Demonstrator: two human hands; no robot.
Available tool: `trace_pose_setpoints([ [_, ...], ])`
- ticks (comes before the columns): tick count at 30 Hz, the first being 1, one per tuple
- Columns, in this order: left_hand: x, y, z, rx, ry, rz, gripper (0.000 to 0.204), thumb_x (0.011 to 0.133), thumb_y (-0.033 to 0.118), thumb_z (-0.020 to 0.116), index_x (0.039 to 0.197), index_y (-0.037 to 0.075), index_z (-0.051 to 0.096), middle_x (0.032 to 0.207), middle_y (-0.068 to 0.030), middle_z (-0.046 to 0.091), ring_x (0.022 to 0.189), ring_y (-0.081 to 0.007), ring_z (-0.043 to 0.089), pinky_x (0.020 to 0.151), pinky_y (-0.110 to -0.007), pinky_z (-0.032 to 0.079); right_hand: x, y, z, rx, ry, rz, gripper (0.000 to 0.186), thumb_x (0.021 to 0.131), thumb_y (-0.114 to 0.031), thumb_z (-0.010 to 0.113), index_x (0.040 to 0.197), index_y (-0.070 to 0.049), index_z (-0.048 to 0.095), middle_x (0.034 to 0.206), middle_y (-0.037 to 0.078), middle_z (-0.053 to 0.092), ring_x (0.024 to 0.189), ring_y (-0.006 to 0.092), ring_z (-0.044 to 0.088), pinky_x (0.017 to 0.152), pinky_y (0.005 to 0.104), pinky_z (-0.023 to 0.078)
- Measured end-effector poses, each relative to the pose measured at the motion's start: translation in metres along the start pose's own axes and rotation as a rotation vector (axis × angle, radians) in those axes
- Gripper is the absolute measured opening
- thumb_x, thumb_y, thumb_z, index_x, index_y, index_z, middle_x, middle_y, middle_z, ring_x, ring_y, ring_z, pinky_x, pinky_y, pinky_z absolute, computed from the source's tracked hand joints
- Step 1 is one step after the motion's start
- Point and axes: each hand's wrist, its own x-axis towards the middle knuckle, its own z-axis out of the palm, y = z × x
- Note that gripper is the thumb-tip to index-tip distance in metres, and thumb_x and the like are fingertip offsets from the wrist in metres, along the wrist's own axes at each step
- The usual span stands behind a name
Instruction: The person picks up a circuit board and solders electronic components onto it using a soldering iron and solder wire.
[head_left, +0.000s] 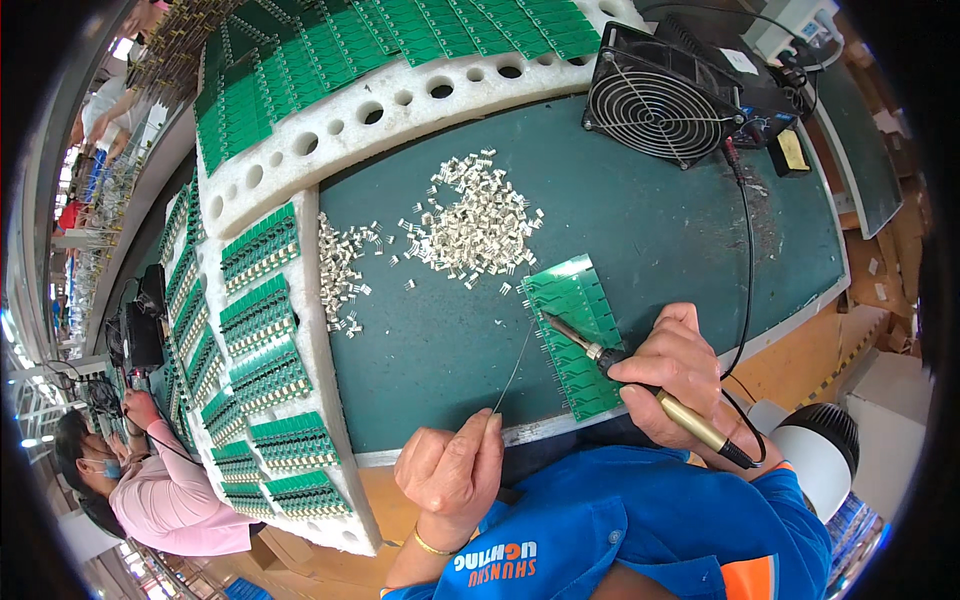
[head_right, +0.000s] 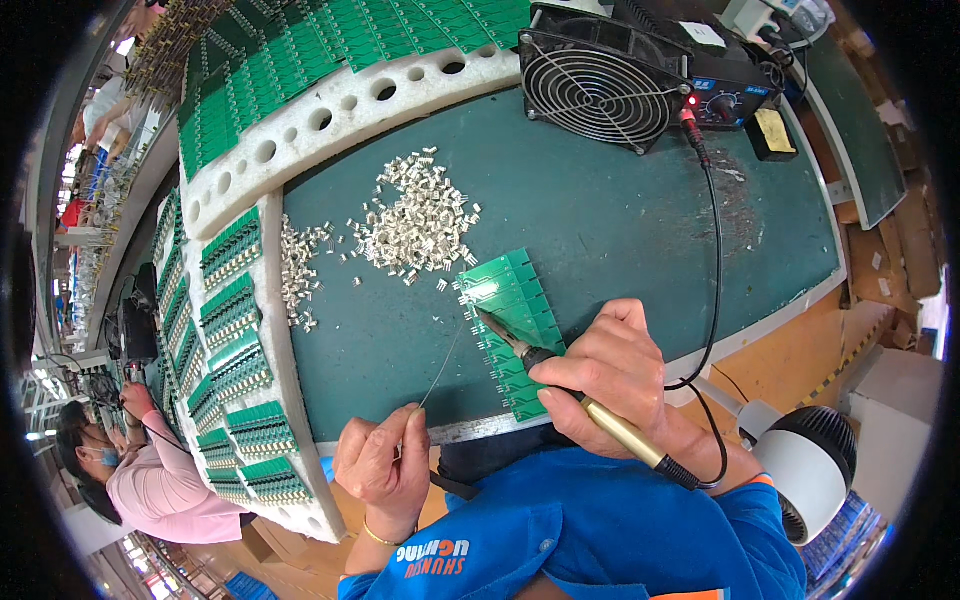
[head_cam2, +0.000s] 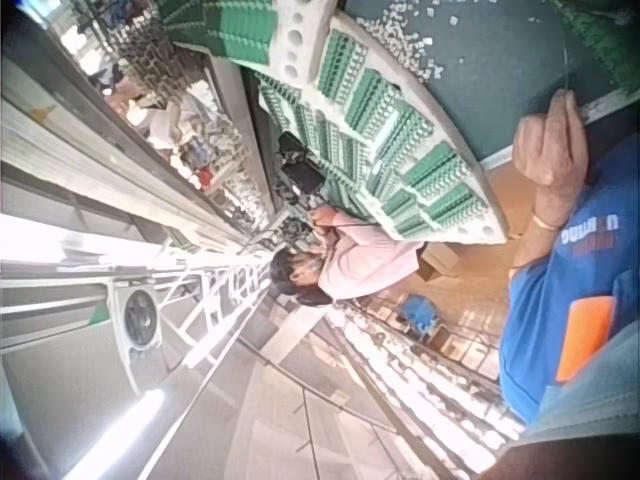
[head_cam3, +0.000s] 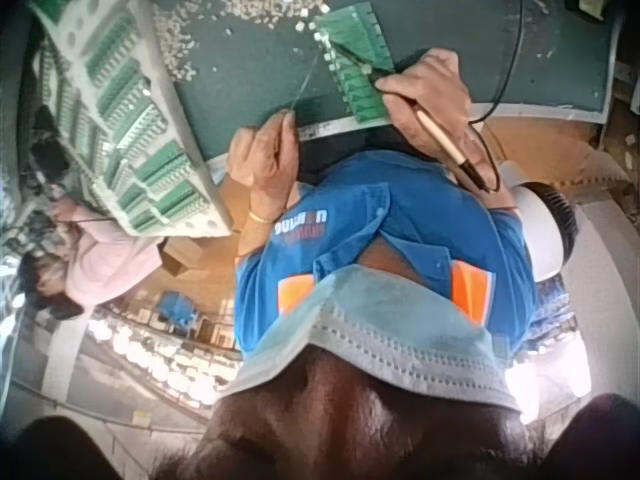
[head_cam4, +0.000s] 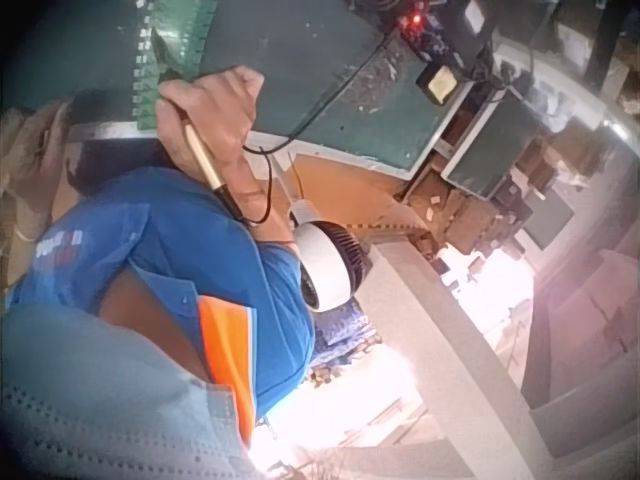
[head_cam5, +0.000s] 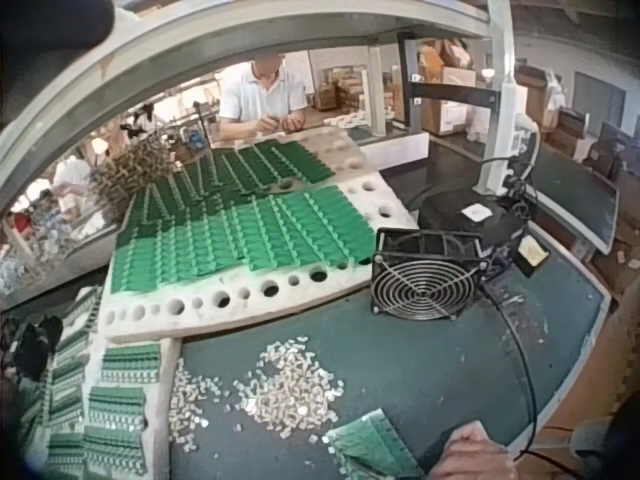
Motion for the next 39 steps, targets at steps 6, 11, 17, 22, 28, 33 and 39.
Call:
trace_pose_setpoints([
  [6, 0.0001, 0.0002, 0.0001, 0.003, -0.014, 0.003, 0.022, 0.067, 0.003, 0.084, 0.087, 0.007, 0.076, 0.057, -0.0004, 0.051, 0.048, -0.0153, 0.046, 0.044, -0.029, 0.036, 0.0011, -0.0009, 0.0000, 0.001, -0.003, 0.011, 0.018, 0.072, -0.007, 0.074, 0.088, -0.010, 0.068, 0.065, 0.001, 0.059, 0.056, 0.0191, 0.050, 0.069, 0.0371, 0.037],
  [11, 0.0016, -0.0004, 0.0013, -0.005, -0.007, 0.031, 0.021, 0.067, 0.004, 0.084, 0.087, 0.007, 0.076, 0.057, -0.0003, 0.050, 0.047, -0.0154, 0.046, 0.044, -0.029, 0.036, 0.0021, -0.0002, 0.0000, -0.001, -0.006, 0.010, 0.019, 0.070, -0.005, 0.074, 0.088, -0.010, 0.068, 0.065, 0.000, 0.059, 0.056, 0.0188, 0.050, 0.069, 0.0369, 0.037],
  [17, 0.0023, 0.0020, 0.0019, -0.017, -0.034, 0.006, 0.019, 0.069, -0.002, 0.081, 0.085, 0.005, 0.075, 0.060, -0.0032, 0.055, 0.050, -0.0152, 0.047, 0.047, -0.030, 0.034, 0.0022, -0.0003, 0.0000, -0.003, -0.008, 0.014, 0.020, 0.069, -0.004, 0.074, 0.087, -0.010, 0.068, 0.065, 0.000, 0.059, 0.056, 0.0188, 0.050, 0.069, 0.0367, 0.037],
  [22, 0.0033, 0.0012, 0.0041, -0.023, -0.034, 0.002, 0.019, 0.069, -0.002, 0.081, 0.085, 0.005, 0.075, 0.060, -0.0031, 0.054, 0.050, -0.0153, 0.047, 0.046, -0.030, 0.034, 0.0017, -0.0003, 0.0006, -0.004, -0.003, 0.013, 0.021, 0.069, -0.005, 0.074, 0.088, -0.010, 0.068, 0.065, 0.000, 0.059, 0.056, 0.0187, 0.050, 0.069, 0.0367, 0.037],
  [28, 0.0018, 0.0022, 0.0035, -0.023, -0.033, -0.002, 0.019, 0.069, -0.002, 0.081, 0.085, 0.005, 0.075, 0.059, -0.0027, 0.053, 0.049, -0.0148, 0.046, 0.046, -0.030, 0.033, 0.0005, -0.0005, 0.0004, -0.002, -0.008, 0.011, 0.020, 0.070, -0.006, 0.074, 0.088, -0.010, 0.068, 0.064, 0.000, 0.058, 0.056, 0.0185, 0.050, 0.069, 0.0369, 0.037],
  [33, 0.0018, 0.0011, 0.0047, -0.025, -0.024, 0.001, 0.019, 0.068, -0.002, 0.081, 0.085, 0.005, 0.075, 0.059, -0.0027, 0.053, 0.049, -0.0148, 0.046, 0.046, -0.030, 0.033, 0.0010, 0.0007, 0.0010, -0.001, 0.001, 0.006, 0.019, 0.071, -0.007, 0.074, 0.089, -0.010, 0.068, 0.064, 0.000, 0.058, 0.056, 0.0186, 0.050, 0.069, 0.0374, 0.037],
  [39, 0.0023, 0.0014, 0.0054, -0.024, -0.022, -0.005, 0.020, 0.068, -0.002, 0.081, 0.086, 0.005, 0.075, 0.059, -0.0027, 0.053, 0.049, -0.0150, 0.046, 0.046, -0.030, 0.033, 0.0006, 0.0002, 0.0001, -0.003, -0.012, 0.013, 0.019, 0.071, -0.007, 0.074, 0.089, -0.010, 0.068, 0.065, 0.000, 0.058, 0.056, 0.0189, 0.050, 0.069, 0.0378, 0.037],
])
